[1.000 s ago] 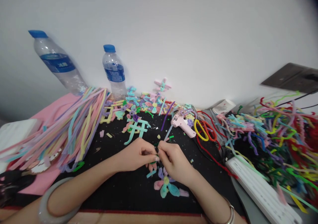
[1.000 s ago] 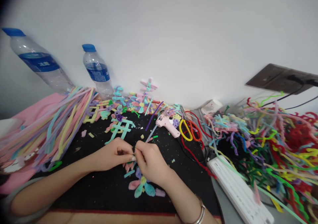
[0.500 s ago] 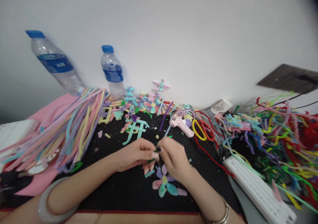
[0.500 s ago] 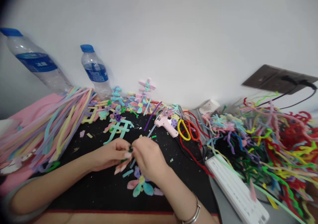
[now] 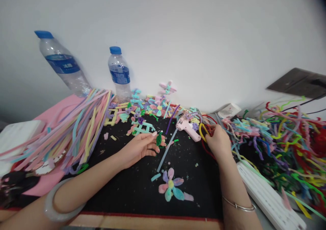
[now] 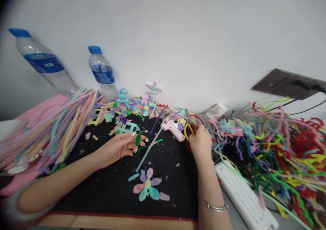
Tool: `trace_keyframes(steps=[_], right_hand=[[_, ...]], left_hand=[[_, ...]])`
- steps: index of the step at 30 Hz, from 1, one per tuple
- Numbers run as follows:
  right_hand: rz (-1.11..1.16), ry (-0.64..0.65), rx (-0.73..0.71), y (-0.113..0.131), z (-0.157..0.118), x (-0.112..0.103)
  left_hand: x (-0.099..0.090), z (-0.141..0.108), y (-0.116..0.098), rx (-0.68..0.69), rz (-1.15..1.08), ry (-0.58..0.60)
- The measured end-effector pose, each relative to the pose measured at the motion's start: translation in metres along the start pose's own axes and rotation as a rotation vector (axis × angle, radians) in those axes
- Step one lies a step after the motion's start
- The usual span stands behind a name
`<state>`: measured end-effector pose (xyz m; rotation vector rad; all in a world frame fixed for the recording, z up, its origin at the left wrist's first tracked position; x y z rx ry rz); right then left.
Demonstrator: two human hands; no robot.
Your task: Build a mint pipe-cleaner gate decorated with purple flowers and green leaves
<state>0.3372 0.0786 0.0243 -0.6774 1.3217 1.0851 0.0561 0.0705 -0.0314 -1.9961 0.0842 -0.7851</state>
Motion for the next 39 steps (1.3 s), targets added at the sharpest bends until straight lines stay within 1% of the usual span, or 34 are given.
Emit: trace_keyframes(steps=[3, 6, 10, 13, 15, 18, 20, 22, 24, 26, 29, 32, 35, 37, 39], right_hand=[[-0.024, -0.002, 0.000, -0.003, 0.003, 0.001], [0.011, 0.030, 0.040, -0.012, 0.005, 0.005], [0.083, 0.066, 0.098, -0.020, 0.006, 0.000], [0.247, 0.051, 0.164, -0.025, 0.005, -0.008], [0.417, 0.012, 0.206, -0.027, 0.003, -0.013], [0.621, -0.109, 0.210, -0.028, 0.000, -0.023], [0.660, -0.206, 0.164, -0.025, -0.003, -0.032], [0.645, -0.257, 0.098, -0.020, -0.006, -0.039], [0.619, -0.234, 0.045, -0.013, -0.009, -0.041], [0.607, -0.126, -0.003, -0.001, -0.011, -0.035], [0.526, 0.100, -0.133, 0.031, -0.021, -0.021], [0.383, 0.220, -0.346, 0.070, -0.042, -0.014], [0.315, 0.263, -0.542, 0.101, -0.063, -0.012], [0.278, 0.274, -0.613, 0.112, -0.073, -0.010], [0.257, 0.287, -0.643, 0.118, -0.078, -0.008]], left_hand=[[0.000, 0.000, -0.001, 0.010, -0.024, 0.003], [-0.003, 0.001, -0.004, 0.051, 0.024, -0.029], [-0.011, -0.001, -0.014, 0.146, 0.171, -0.127], [-0.013, -0.004, -0.026, 0.236, 0.339, -0.185], [-0.011, -0.007, -0.034, 0.299, 0.439, -0.200], [-0.010, -0.011, -0.042, 0.363, 0.529, -0.222], [-0.010, -0.013, -0.045, 0.392, 0.565, -0.240], [-0.010, -0.015, -0.048, 0.425, 0.598, -0.252], [-0.010, -0.017, -0.050, 0.462, 0.639, -0.265], [-0.011, -0.020, -0.053, 0.508, 0.690, -0.293], [-0.013, -0.025, -0.059, 0.594, 0.780, -0.352], [-0.012, -0.030, -0.063, 0.660, 0.851, -0.386], [-0.008, -0.033, -0.067, 0.704, 0.893, -0.394], [-0.005, -0.035, -0.069, 0.726, 0.935, -0.391], [-0.002, -0.037, -0.070, 0.742, 0.982, -0.390]])
Point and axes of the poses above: each hand's wrist, its own z-axis towards the middle knuckle, its own x-axis out of the palm, y = z × x, the point moved 9 cm from there along z, towards the middle knuckle
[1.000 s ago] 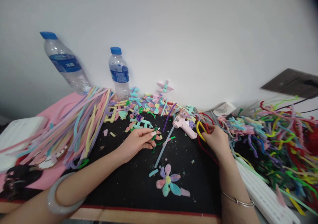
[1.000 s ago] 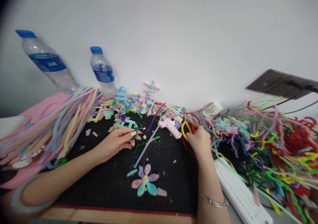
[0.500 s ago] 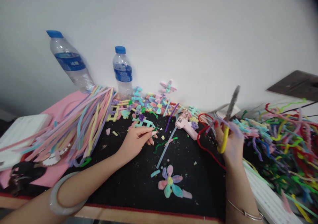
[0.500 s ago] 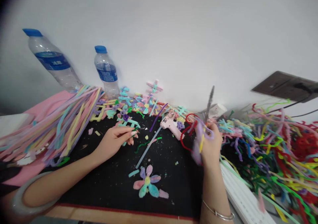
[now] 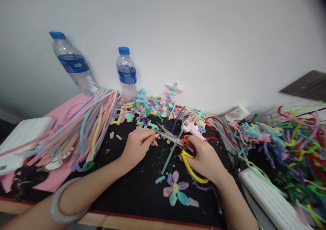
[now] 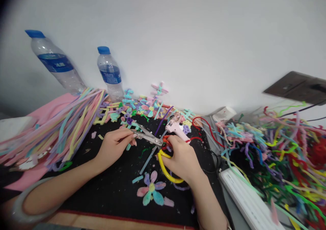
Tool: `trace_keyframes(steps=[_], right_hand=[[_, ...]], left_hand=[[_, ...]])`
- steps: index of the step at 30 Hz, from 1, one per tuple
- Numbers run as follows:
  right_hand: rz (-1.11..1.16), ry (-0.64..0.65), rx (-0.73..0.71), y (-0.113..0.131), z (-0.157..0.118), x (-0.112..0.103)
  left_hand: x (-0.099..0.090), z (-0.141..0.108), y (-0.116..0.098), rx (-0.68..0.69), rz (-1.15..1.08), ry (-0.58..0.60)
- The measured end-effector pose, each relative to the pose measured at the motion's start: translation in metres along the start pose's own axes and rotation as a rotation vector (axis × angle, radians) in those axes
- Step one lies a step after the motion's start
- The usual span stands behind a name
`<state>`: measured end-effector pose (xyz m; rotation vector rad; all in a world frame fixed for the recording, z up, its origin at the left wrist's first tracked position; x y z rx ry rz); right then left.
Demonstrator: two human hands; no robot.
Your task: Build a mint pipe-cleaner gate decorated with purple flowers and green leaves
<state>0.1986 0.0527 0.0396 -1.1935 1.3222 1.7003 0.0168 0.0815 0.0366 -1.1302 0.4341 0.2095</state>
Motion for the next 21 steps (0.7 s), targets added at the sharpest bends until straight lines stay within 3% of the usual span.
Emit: trace_keyframes(steps=[21], right_hand=[[-0.038, 0.016, -0.031, 0.0065, 0.0001, 0.0044]], left_hand=[[0.0027, -0.0008, -0.0102, 0.090, 0.061, 0.034]])
Point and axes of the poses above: each hand's wrist, its own z-axis towards the middle knuckle, its own x-axis out of the palm, y = z × x, the point moved 9 cm from there along z, towards the middle knuckle
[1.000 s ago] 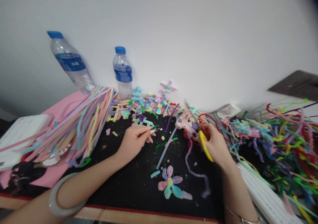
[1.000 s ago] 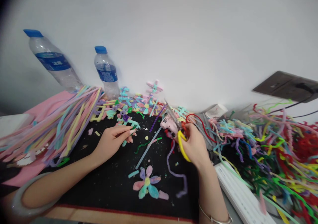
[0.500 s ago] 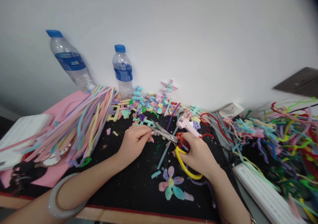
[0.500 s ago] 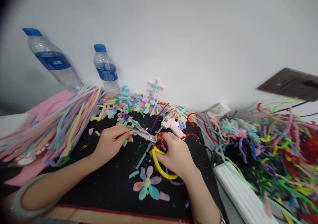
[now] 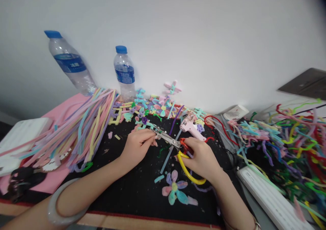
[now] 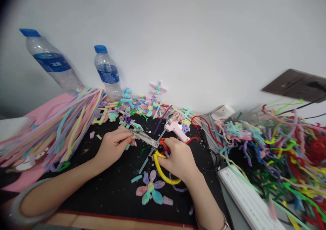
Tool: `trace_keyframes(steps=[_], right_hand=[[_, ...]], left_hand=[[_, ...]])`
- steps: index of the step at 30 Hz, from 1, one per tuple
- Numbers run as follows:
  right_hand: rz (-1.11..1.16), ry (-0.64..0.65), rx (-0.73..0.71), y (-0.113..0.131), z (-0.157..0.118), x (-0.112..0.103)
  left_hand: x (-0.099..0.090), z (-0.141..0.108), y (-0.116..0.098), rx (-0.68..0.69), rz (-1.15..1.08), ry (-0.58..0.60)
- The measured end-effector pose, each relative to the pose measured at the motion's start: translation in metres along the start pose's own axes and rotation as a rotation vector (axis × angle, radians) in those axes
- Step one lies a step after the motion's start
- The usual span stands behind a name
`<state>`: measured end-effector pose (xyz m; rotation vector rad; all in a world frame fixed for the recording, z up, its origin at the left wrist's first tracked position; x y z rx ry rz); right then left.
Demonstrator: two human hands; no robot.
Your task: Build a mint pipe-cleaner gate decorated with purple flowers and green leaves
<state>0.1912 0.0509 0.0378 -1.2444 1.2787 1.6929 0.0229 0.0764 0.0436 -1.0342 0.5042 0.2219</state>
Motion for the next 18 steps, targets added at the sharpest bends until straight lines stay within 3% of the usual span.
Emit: trace_keyframes(steps=[11, 15, 18], right_hand=[[-0.001, -0.040, -0.007, -0.003, 0.000, 0.000], [0.014, -0.166, 0.002, -0.013, 0.000, -0.009], [-0.029, -0.331, 0.146, -0.037, -0.003, -0.028]], left_hand=[[0.001, 0.000, 0.003, -0.021, -0.065, -0.008], [0.000, -0.001, 0.009, -0.078, -0.130, -0.043], [0.003, -0.001, 0.018, -0.141, -0.189, -0.033]])
Point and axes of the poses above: each hand's wrist, its own z-axis towards the middle knuckle, its own x-axis out of the palm, y = z × x, the point moved 9 cm from there along z, towards the middle knuckle
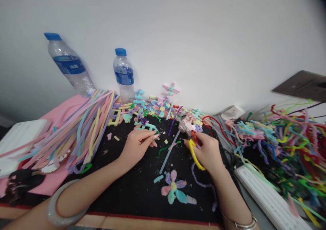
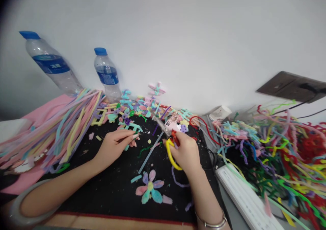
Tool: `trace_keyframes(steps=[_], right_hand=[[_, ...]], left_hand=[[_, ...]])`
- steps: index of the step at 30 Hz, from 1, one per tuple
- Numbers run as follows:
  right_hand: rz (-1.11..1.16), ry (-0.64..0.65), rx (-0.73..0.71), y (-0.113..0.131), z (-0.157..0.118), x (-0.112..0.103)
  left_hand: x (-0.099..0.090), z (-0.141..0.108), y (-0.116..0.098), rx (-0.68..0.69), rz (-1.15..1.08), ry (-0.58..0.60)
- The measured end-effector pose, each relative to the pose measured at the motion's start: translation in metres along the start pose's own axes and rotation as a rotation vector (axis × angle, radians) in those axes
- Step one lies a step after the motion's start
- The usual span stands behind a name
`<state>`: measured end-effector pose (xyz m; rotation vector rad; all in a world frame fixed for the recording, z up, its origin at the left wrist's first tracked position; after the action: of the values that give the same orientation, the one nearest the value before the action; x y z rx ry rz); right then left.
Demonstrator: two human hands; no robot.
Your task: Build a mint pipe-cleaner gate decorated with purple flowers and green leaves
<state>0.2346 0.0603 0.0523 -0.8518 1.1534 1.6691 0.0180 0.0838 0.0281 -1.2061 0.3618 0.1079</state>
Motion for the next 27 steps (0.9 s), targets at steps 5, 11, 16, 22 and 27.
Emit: trace_keyframes(steps=[5, 11, 16, 22, 27], right_hand=[[-0.130, -0.200, 0.327, -0.065, 0.006, -0.028], [-0.171, -0.226, 0.456, -0.123, 0.010, -0.031], [-0.130, -0.240, 0.386, -0.137, 0.013, -0.032], [-0.035, -0.379, 0.310, -0.118, -0.001, -0.063], [0.054, 0.080, 0.187, -0.075, -0.004, -0.031]], left_hand=[[0.007, 0.001, 0.011, -0.067, -0.067, 0.050], [0.013, 0.000, 0.008, -0.070, -0.065, 0.112], [0.015, 0.000, 0.010, -0.092, -0.061, 0.130], [0.013, -0.002, 0.020, -0.231, -0.189, 0.067], [0.009, -0.002, 0.022, -0.275, -0.270, 0.020]])
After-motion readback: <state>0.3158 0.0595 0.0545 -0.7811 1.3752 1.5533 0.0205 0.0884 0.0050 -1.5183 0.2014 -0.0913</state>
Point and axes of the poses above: each hand's wrist, its own z-axis towards the middle knuckle, its own x-axis out of the palm, y = z × x, the point moved 9 cm from there along z, towards the middle knuckle
